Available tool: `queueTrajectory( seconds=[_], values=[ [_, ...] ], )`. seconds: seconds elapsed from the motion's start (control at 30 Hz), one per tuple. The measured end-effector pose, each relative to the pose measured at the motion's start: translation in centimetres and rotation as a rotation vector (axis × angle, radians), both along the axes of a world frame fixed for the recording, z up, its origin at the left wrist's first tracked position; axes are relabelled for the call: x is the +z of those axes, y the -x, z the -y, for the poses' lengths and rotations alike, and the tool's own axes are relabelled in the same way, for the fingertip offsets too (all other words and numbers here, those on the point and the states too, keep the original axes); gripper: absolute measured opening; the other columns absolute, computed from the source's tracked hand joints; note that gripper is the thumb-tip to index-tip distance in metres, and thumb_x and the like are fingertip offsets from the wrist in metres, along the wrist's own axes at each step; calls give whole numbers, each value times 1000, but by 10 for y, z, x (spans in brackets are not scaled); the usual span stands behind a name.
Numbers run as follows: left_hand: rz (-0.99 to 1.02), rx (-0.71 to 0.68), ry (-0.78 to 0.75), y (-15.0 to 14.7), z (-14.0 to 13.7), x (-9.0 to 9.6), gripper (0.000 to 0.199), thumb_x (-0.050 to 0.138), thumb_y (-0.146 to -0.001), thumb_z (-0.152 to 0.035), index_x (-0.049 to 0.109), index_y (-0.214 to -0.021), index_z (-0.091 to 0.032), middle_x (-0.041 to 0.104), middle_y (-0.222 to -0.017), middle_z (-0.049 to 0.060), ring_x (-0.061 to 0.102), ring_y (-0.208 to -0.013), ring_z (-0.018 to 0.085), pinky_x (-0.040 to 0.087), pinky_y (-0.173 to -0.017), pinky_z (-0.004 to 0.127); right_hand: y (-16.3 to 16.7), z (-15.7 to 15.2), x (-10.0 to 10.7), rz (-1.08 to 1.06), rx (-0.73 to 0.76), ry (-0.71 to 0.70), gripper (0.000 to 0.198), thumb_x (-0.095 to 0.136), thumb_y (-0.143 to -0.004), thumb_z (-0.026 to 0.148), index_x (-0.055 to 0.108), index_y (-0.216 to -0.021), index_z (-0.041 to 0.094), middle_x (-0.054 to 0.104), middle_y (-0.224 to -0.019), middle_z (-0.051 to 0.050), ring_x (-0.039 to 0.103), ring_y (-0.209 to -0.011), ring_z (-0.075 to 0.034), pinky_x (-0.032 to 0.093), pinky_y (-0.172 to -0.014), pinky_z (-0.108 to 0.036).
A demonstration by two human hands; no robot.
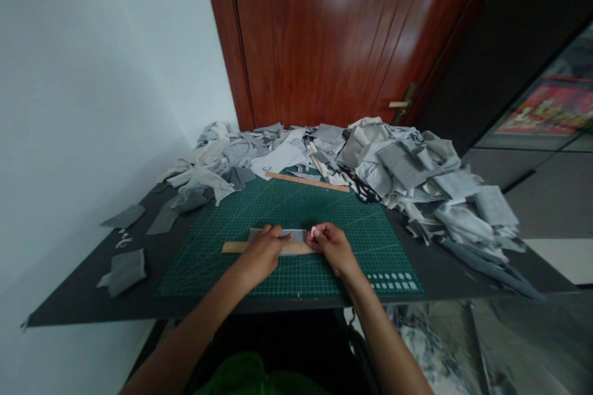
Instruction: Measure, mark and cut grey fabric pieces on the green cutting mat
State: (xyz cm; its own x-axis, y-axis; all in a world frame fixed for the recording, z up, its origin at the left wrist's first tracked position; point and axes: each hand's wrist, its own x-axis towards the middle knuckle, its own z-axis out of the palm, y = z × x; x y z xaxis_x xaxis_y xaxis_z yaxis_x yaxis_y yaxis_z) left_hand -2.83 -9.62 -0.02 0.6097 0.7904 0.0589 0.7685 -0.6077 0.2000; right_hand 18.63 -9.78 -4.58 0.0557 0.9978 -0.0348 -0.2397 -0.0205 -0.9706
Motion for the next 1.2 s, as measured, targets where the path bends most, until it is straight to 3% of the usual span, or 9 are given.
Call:
queueTrajectory(
  seconds=[0.17, 0.27, 0.33, 0.63, 0.77, 0.83, 0.93, 1.1, 1.2],
  values=[
    [141, 189, -124, -14, 22, -23, 36, 51, -104, -27, 68, -135, -19, 62, -126, 14, 58, -119, 32, 50, -104, 53, 2, 1, -1, 15, -24, -21, 50, 86, -67, 67, 68, -77, 21, 70, -77, -2, 67, -76, -20, 59, -76, -36],
    [153, 193, -194, -17, 28, -33, 39, 51, -105, -30, 65, -138, -16, 50, -154, 17, 41, -147, 36, 39, -119, 55, 3, 2, -1, 19, -32, -29, 48, 85, -69, 65, 68, -78, 22, 70, -78, -2, 67, -76, -20, 60, -77, -36],
    [113, 163, -194, -16, 30, -36, 45, 51, -106, -34, 60, -144, -14, 45, -161, 18, 32, -155, 37, 33, -124, 56, 3, 2, -1, 18, -37, -31, 47, 85, -69, 65, 68, -78, 22, 70, -78, -2, 67, -75, -20, 60, -77, -36],
    [41, 124, -131, -11, 31, -33, 74, 57, -99, -61, 50, -153, -11, 44, -162, 21, 34, -155, 38, 29, -126, 57, 2, 5, 4, -36, -40, 0, 52, 88, -65, 67, 69, -80, 21, 72, -79, -2, 68, -74, -20, 61, -78, -39],
    [74, 100, -132, -9, 31, -35, 82, 56, -96, -69, 47, -155, -13, 42, -164, 21, 32, -156, 38, 29, -126, 58, -3, 6, 6, -96, -89, -2, 47, 83, -73, 64, 66, -87, 22, 73, -86, -3, 67, -74, -20, 59, -74, -37],
    [77, 101, -129, -9, 30, -37, 86, 56, -94, -73, 47, -155, -13, 41, -164, 22, 32, -156, 39, 28, -126, 59, -5, 8, 8, -2, -166, -69, 38, 75, -84, 60, 64, -90, 23, 73, -91, -5, 68, -80, -22, 57, -75, -37],
    [77, 98, -118, -9, 29, -39, 97, 58, -87, -82, 47, -155, -13, 40, -164, 24, 33, -155, 40, 27, -126, 60, -6, 13, 12, 353, -187, -242, 25, 58, -100, 49, 64, -96, 25, 74, -100, -8, 69, -94, -25, 55, -89, -41],
    [97, 97, -109, -10, 29, -41, 113, 60, -77, -91, 44, -156, -13, 41, -163, 24, 33, -155, 42, 26, -126, 60, -1, 21, 16, 830, 134, -525, 20, 45, -105, 22, 64, -109, 27, 75, -118, -8, 59, -135, -28, 32, -120, -55],
    [102, 92, -111, -10, 29, -43, 113, 58, -77, -92, 44, -157, -13, 40, -164, 24, 32, -155, 42, 26, -126, 60, -1, 19, 11, 924, 180, -528, 24, 42, -104, 15, 62, -111, 26, 76, -121, -9, 55, -142, -28, 26, -123, -58]
  ],
)
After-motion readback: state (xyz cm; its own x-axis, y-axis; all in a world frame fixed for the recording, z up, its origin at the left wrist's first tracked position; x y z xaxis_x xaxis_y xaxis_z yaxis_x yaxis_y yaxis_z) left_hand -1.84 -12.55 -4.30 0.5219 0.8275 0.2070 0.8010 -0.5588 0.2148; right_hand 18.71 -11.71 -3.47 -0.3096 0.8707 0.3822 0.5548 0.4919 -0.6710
